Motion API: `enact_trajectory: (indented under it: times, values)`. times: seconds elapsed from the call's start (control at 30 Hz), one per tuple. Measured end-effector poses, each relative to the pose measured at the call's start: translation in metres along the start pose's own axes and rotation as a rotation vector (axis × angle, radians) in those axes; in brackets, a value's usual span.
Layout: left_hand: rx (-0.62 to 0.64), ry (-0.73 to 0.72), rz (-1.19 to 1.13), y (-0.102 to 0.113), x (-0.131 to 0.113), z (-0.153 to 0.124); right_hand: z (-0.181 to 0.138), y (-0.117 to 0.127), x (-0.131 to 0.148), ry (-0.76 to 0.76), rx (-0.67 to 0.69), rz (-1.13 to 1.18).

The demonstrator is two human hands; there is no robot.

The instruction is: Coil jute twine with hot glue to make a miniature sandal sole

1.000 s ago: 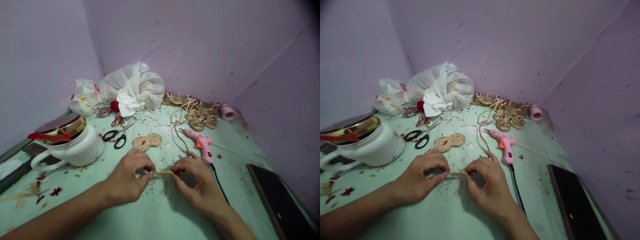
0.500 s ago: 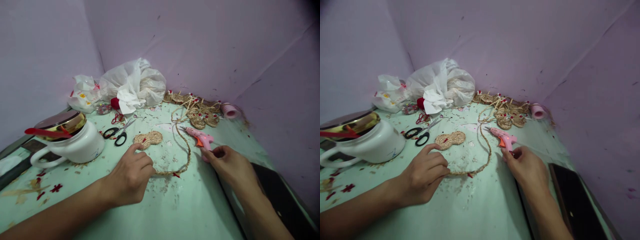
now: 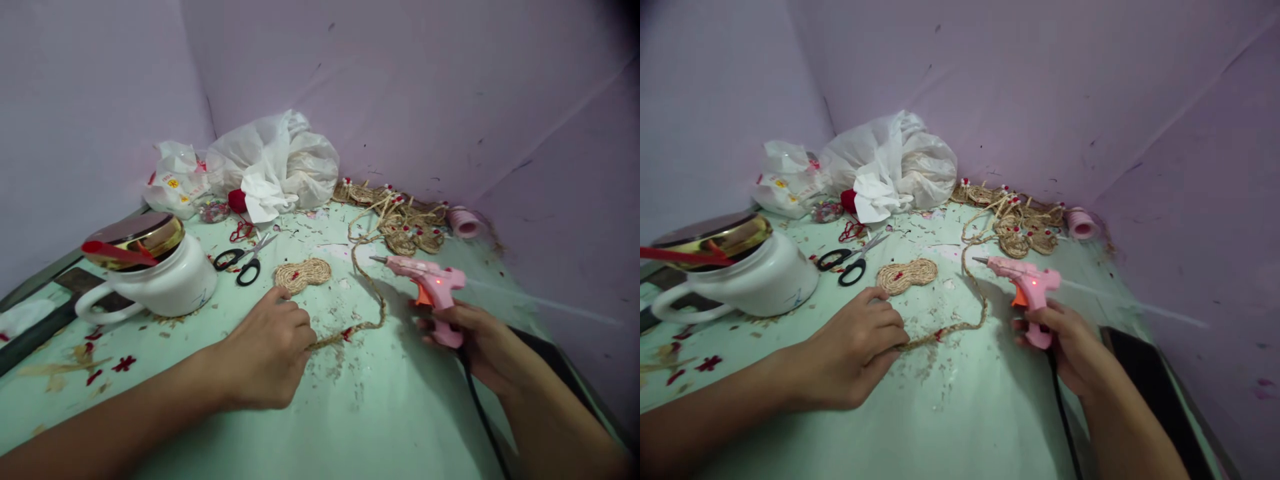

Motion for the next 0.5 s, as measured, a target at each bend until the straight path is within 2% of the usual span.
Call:
enact_trajectory:
  times: [0.1, 0.23, 0.4, 0.5]
  values:
    - [0.069, 0.101, -0.015, 0.001, 0.000, 0.002, -0.020, 0.004, 0.001, 0.080, 0.051, 0.097]
    - [0.128, 0.214, -0.025, -0.001, -0.001, 0.003, -0.048, 0.008, -0.009, 0.230, 0.094, 0.063]
    - [0.028, 0.244, -0.023, -0.010, -0.003, -0.001, -0.069, 0.010, -0.031, 0.287, 0.087, 0.000]
    - [-0.097, 0.162, 0.050, -0.013, -0.004, -0.005, -0.076, 0.015, -0.047, 0.329, 0.101, -0.108]
Point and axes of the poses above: each hand's wrist, its own z-axis towards the middle knuckle, its own y-axis out of the back of the hand, x = y × z, the point moved 1 cm from there along z, towards the middle knuckle, and after that the axes turned 13 degrees about -x, right-handed, at the moved point
